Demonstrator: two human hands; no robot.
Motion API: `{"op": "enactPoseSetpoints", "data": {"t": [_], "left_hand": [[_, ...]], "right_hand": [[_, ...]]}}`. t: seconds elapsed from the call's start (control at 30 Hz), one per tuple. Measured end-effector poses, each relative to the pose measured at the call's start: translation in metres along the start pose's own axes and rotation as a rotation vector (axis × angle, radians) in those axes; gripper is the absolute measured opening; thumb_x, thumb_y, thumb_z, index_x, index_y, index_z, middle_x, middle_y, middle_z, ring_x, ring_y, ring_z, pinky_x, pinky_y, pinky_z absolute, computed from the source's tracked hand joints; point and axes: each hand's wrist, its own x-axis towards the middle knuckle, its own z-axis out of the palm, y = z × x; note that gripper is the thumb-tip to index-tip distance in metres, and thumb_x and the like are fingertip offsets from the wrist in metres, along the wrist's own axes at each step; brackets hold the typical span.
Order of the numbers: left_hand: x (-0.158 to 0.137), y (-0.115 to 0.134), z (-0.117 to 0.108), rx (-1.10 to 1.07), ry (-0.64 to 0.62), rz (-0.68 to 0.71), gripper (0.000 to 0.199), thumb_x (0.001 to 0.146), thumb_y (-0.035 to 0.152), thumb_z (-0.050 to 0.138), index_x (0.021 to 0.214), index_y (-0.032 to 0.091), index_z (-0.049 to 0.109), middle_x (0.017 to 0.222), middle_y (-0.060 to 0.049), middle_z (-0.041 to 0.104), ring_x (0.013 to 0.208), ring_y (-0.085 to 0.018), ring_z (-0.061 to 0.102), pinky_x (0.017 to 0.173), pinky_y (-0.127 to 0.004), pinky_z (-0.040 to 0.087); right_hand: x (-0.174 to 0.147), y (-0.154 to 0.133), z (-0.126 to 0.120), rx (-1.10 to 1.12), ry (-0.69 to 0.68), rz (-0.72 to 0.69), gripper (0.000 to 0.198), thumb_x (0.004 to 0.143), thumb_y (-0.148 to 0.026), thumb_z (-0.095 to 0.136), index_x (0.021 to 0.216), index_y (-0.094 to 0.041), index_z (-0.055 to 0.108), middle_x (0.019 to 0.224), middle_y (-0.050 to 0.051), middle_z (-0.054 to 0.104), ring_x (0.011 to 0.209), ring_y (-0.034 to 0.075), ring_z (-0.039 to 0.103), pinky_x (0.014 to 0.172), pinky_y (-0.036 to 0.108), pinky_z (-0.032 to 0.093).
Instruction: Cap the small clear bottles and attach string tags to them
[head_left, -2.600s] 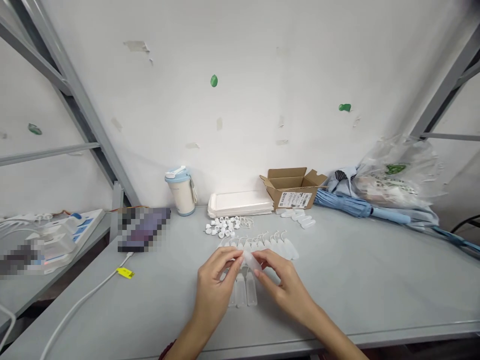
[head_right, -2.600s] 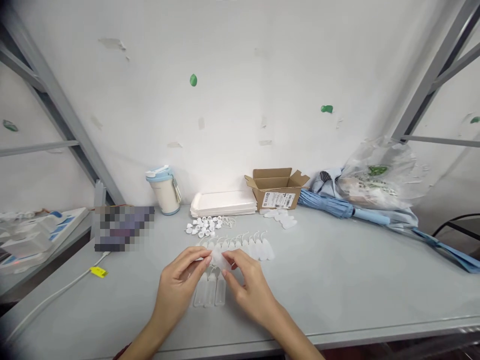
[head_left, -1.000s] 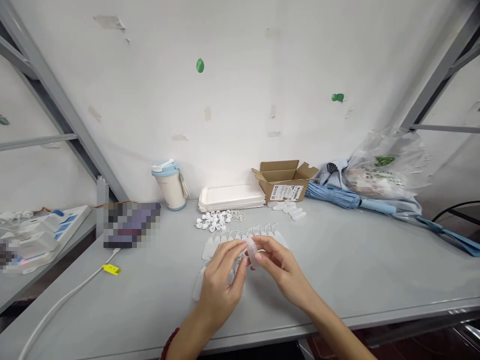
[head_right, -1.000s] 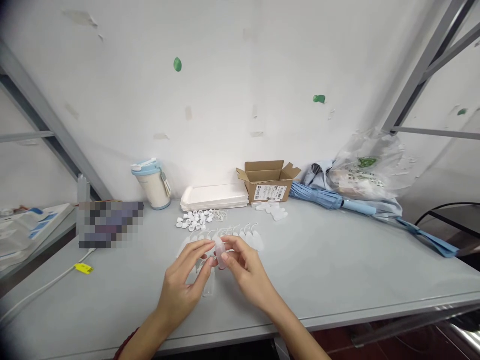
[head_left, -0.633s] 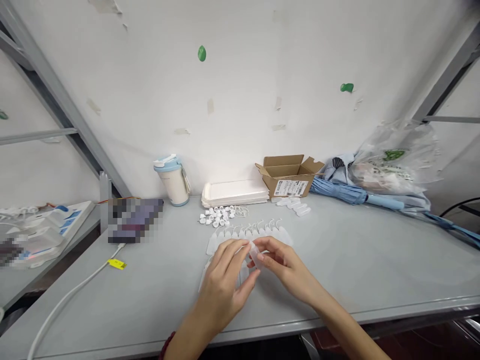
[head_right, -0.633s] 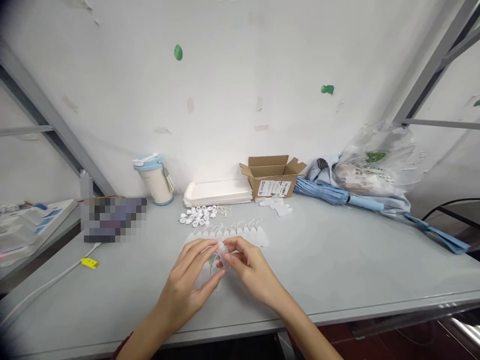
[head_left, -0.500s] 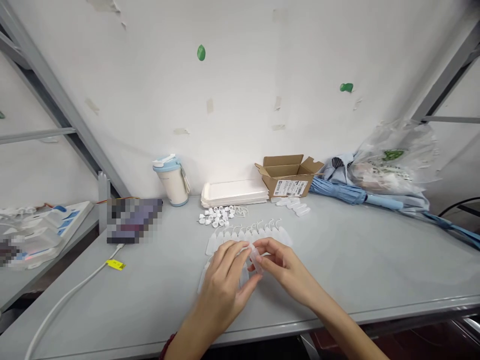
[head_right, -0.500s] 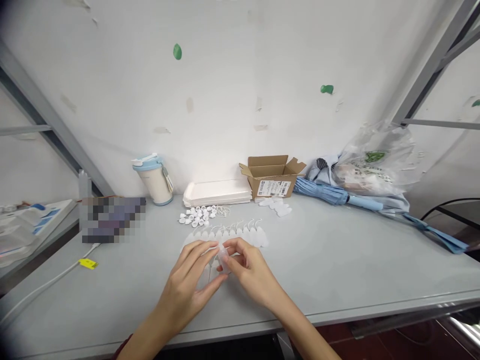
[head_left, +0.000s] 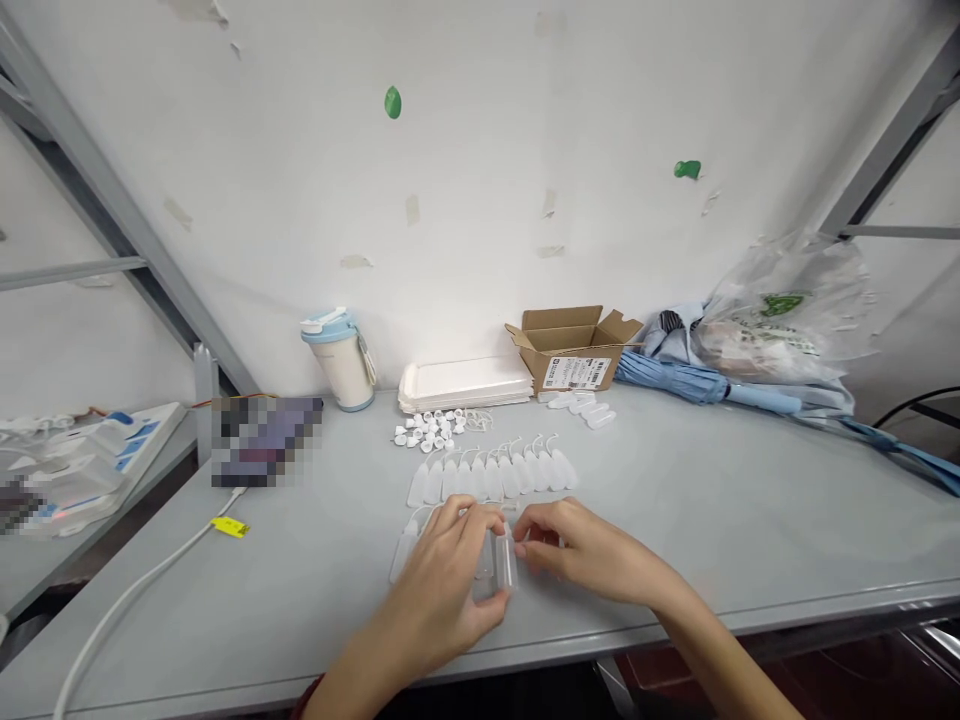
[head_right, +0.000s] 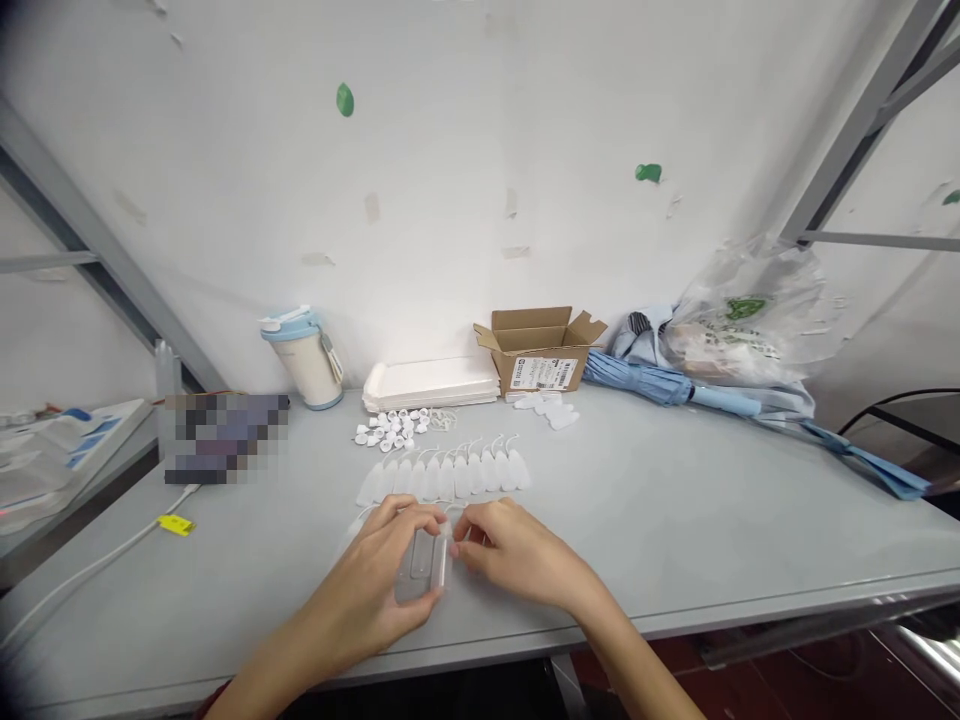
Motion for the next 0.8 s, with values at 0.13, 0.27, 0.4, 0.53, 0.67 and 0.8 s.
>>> {"op": "enactPoseSetpoints", "data": {"t": [0.13,0.27,0.4,0.53,0.67,0.8], "left_hand": [[0.006,0.000,-0.001,0.039,-0.031,-0.026,0.033,0.066,0.012,0.060,0.095,0.021,0.047,0.105,-0.008,0.058,0.103,-0.026,0.049,0.085,-0.042,0.047],[0.009,-0.002,-0.003,0.067,-0.065,-0.018,0.030,0.068,0.013,0.059,0.095,0.021,0.047,0.107,-0.007,0.057,0.109,-0.027,0.045,0.088,-0.042,0.045],[0.009,-0.006,-0.004,0.081,-0.091,-0.007,0.032,0.070,0.013,0.057,0.099,0.021,0.047,0.109,-0.007,0.056,0.112,-0.028,0.041,0.090,-0.044,0.042],[0.009,-0.008,-0.005,0.092,-0.081,0.018,0.035,0.070,0.013,0.058,0.103,0.021,0.048,0.109,-0.007,0.057,0.113,-0.029,0.041,0.091,-0.044,0.041],[0.012,-0.009,-0.008,0.091,-0.080,0.045,0.038,0.068,0.015,0.062,0.103,0.022,0.050,0.107,-0.006,0.057,0.115,-0.028,0.041,0.091,-0.042,0.041],[0.013,-0.009,-0.010,0.086,-0.068,0.062,0.038,0.067,0.018,0.066,0.101,0.022,0.051,0.106,-0.006,0.058,0.113,-0.027,0.044,0.090,-0.040,0.043]], "right_hand": [[0.003,0.005,0.006,-0.094,0.049,0.016,0.017,0.080,-0.025,0.051,0.083,-0.017,0.065,0.065,0.001,0.060,0.061,0.014,0.052,0.055,0.024,0.036],[0.004,0.006,0.008,-0.123,0.055,0.031,0.018,0.081,-0.027,0.050,0.086,-0.018,0.064,0.067,0.001,0.059,0.065,0.015,0.052,0.057,0.024,0.036],[0.005,0.004,0.008,-0.121,0.054,0.045,0.018,0.081,-0.028,0.051,0.087,-0.018,0.064,0.067,0.001,0.059,0.065,0.015,0.052,0.057,0.024,0.035],[0.006,0.003,0.009,-0.110,0.047,0.039,0.016,0.081,-0.025,0.051,0.088,-0.018,0.064,0.065,0.001,0.059,0.064,0.015,0.052,0.056,0.024,0.034],[0.007,0.007,0.009,-0.112,0.057,0.018,0.017,0.081,-0.026,0.050,0.090,-0.018,0.064,0.067,0.001,0.060,0.065,0.015,0.052,0.057,0.024,0.036],[0.007,0.006,0.009,-0.118,0.069,-0.006,0.018,0.081,-0.026,0.051,0.088,-0.018,0.065,0.067,0.001,0.061,0.064,0.015,0.053,0.057,0.024,0.036]]}}
